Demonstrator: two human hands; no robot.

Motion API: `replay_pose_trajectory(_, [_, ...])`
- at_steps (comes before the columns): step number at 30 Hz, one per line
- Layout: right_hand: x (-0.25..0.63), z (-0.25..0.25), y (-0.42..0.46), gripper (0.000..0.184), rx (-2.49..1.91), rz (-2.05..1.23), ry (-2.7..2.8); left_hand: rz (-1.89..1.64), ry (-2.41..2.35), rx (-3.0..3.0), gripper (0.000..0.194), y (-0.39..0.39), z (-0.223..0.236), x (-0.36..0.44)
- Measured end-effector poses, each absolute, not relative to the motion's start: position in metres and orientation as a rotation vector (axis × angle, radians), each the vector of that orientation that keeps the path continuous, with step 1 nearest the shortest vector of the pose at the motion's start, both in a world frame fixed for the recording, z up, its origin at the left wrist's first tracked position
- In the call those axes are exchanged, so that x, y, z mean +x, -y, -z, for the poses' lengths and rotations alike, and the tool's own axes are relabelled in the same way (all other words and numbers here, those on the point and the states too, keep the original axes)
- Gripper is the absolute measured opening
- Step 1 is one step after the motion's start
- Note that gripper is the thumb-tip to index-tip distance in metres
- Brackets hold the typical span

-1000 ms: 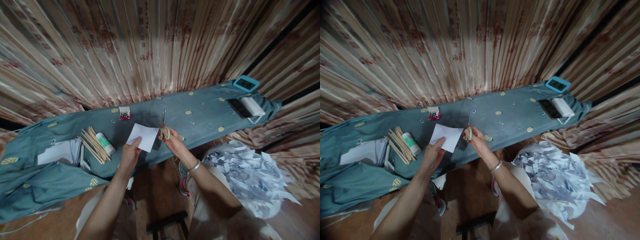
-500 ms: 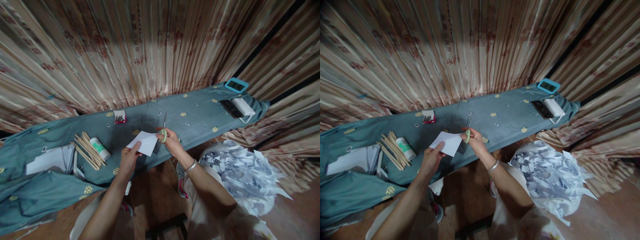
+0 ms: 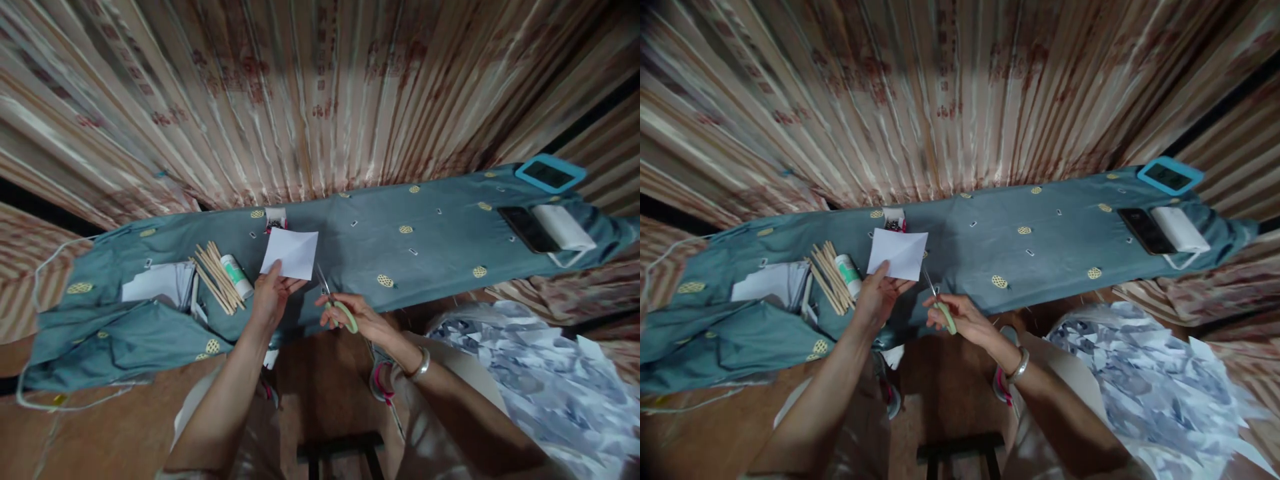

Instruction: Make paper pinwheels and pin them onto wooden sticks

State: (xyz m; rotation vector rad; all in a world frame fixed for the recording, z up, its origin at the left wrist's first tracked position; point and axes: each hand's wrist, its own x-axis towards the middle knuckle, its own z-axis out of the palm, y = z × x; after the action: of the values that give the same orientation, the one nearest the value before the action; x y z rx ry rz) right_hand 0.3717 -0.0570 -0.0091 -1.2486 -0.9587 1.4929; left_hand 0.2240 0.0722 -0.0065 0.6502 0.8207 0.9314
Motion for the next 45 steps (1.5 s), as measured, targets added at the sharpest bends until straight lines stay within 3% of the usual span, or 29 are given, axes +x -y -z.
replay_pose_trajectory(35, [0.365, 0.025, 0.050, 0.048, -1.215, -1.541, 0.970, -0.914, -0.847, 0.577, 0.013, -0.063, 0.003, 0.227])
replay_pose_trajectory(45, [0.365, 0.025, 0.049, 0.049, -1.260, -1.529, 0.971, -0.911, -0.837, 0.586, 0.021, -0.062, 0.006, 0.225])
